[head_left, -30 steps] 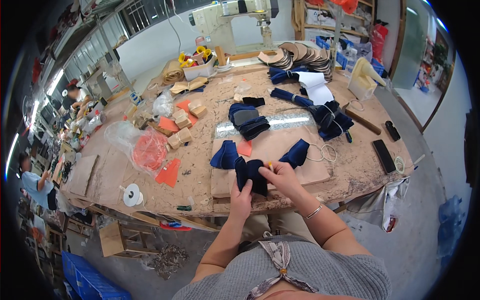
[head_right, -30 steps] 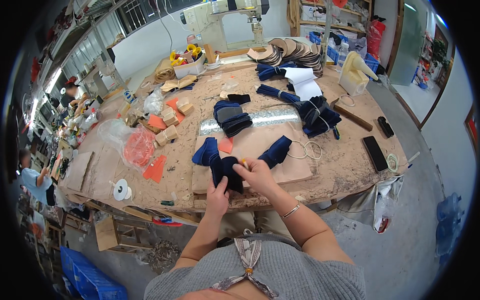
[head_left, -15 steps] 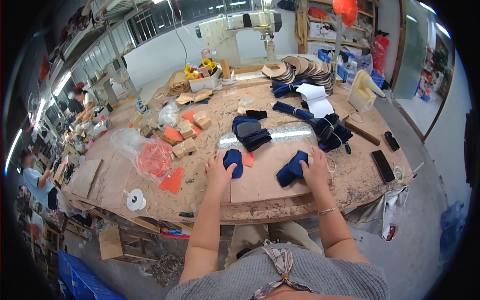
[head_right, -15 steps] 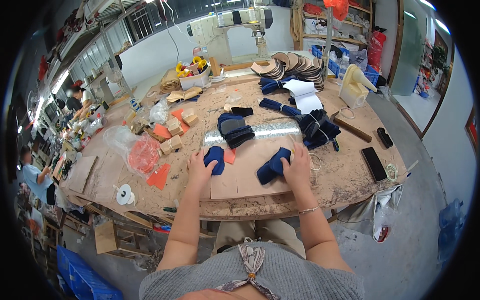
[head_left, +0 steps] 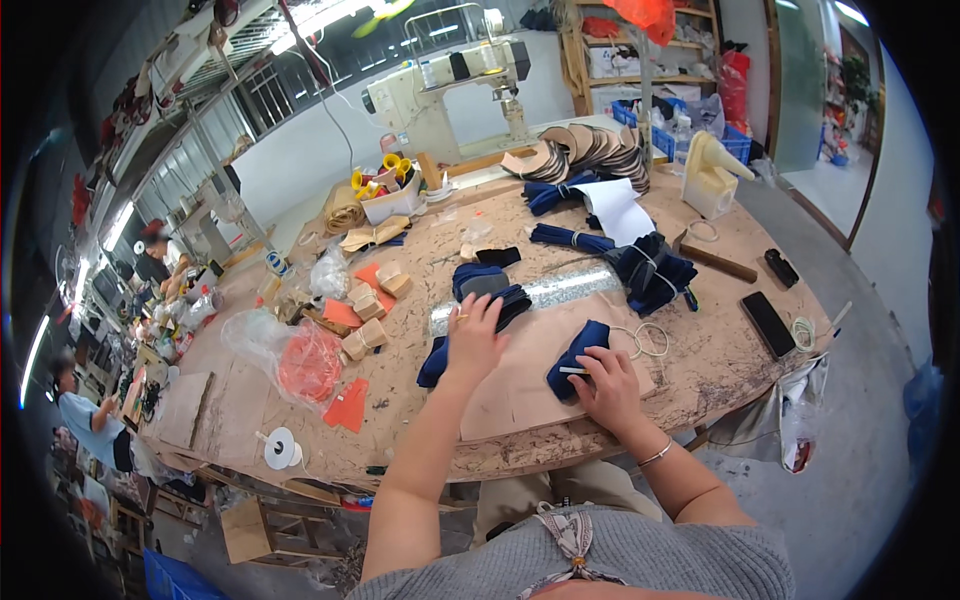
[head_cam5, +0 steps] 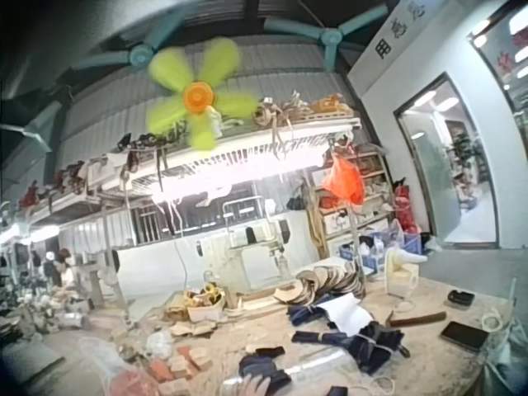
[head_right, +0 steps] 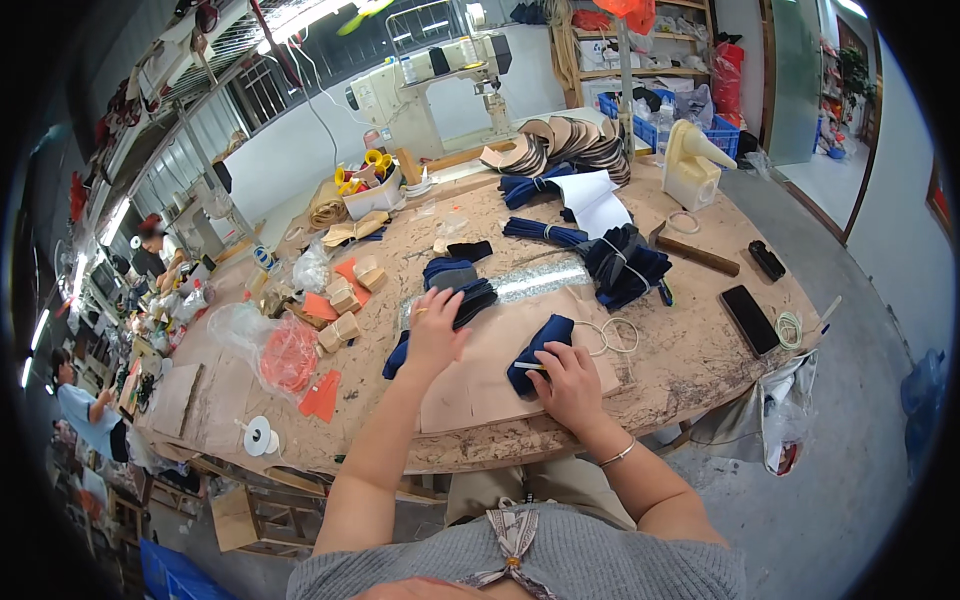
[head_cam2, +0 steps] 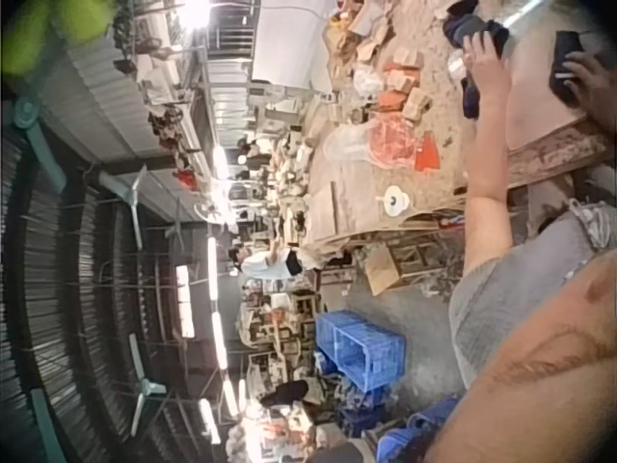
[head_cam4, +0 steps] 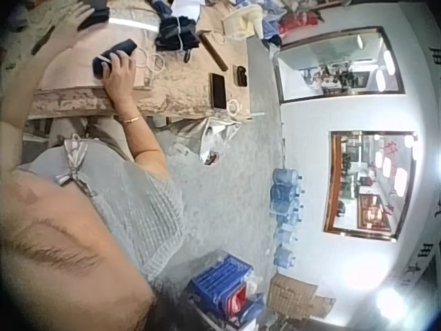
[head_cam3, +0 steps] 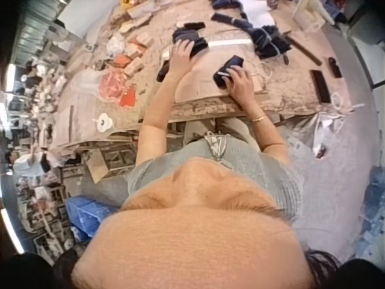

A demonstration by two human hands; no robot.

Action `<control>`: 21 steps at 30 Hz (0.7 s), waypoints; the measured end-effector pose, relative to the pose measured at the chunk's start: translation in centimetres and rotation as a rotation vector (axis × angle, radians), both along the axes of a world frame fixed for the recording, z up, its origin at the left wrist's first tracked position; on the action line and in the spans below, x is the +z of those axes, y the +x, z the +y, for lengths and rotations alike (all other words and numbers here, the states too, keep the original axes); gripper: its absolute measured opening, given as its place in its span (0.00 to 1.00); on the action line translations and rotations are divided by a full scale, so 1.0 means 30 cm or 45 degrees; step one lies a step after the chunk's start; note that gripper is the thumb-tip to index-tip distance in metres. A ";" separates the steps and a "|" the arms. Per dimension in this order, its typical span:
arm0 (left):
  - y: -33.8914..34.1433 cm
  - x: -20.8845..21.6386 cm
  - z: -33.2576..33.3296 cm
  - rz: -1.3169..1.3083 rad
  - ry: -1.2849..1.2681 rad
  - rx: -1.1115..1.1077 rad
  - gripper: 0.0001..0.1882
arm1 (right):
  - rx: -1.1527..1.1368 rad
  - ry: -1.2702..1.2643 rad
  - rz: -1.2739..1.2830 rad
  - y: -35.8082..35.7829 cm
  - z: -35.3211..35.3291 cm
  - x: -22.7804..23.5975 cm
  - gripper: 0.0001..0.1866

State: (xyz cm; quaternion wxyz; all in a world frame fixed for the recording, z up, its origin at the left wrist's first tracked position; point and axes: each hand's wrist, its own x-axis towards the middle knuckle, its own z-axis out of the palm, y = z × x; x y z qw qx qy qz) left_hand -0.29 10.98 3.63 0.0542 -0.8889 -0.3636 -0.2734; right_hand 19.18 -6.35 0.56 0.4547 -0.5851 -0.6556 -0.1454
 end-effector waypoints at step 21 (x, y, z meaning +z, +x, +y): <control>0.056 -0.089 -0.369 -1.676 -1.129 -0.559 0.30 | 0.571 -0.332 0.766 -0.234 0.131 0.145 0.24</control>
